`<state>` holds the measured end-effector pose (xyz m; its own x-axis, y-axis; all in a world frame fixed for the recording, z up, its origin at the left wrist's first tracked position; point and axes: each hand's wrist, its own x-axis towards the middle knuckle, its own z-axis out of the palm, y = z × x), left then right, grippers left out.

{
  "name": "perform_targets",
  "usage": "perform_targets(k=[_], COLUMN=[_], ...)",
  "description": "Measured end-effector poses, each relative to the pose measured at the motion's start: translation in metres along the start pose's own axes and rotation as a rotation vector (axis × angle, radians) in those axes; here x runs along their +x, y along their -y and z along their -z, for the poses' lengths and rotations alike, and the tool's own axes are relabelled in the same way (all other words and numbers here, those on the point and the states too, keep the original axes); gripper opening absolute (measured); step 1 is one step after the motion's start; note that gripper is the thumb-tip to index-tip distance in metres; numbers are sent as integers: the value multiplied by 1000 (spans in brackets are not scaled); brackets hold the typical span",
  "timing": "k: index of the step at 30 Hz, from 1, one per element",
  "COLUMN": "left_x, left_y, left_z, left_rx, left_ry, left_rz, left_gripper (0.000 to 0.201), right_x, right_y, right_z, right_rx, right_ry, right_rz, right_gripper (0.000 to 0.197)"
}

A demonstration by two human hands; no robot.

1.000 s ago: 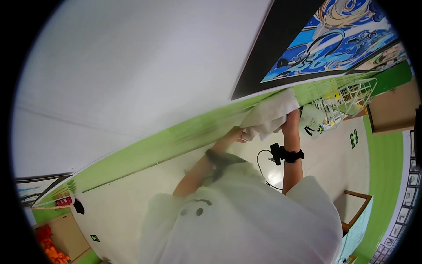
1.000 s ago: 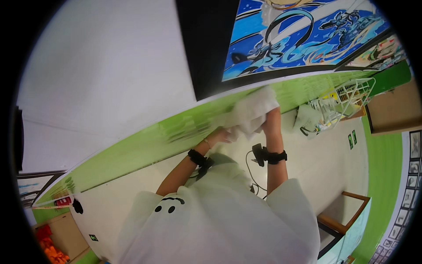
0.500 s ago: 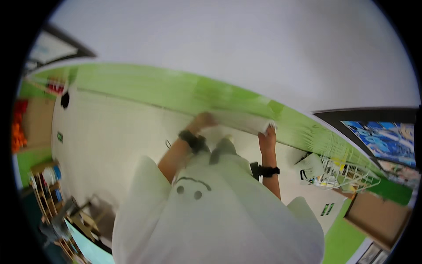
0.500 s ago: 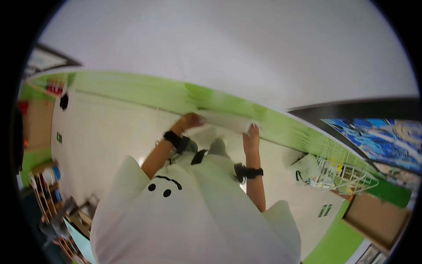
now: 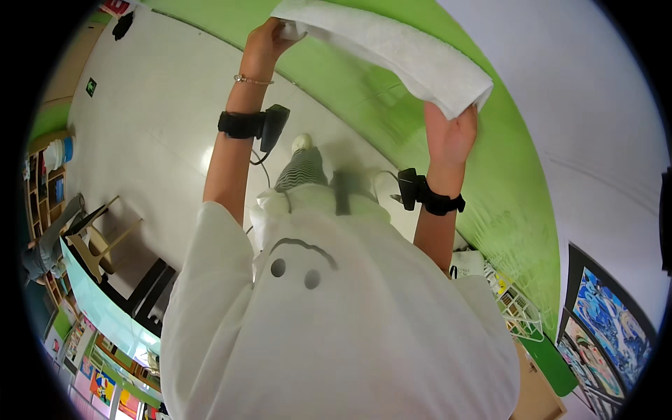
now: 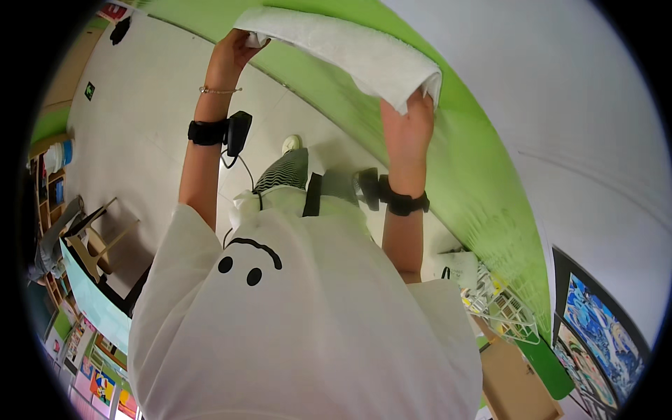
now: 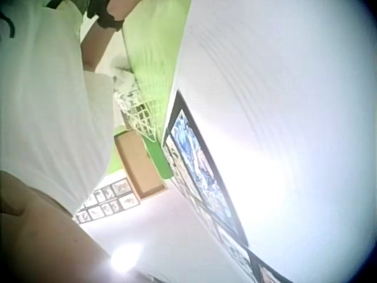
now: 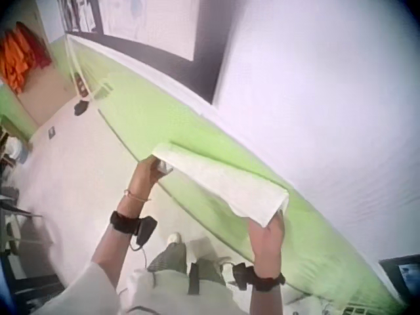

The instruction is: The person wipes a chalkboard, the frame of large wall posters, a tabletop, and a green wall with a white cloth.

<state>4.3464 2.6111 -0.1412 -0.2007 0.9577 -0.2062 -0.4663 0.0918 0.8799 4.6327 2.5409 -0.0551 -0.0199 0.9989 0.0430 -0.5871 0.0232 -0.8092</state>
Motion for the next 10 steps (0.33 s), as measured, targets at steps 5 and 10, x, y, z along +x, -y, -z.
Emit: perform_targets(k=[5,10], left_x=[17,-3], left_y=[56,105], left_z=[75,144], left_rx=[-258,622], left_ry=[6,205], left_rz=[294,90], left_gripper=[31,38], right_x=[16,19], right_y=[-56,-124], right_z=[-1,40], right_rx=[-150,-261], right_ry=[-84,-296], right_rz=[-125,-418], right_gripper=[41,44])
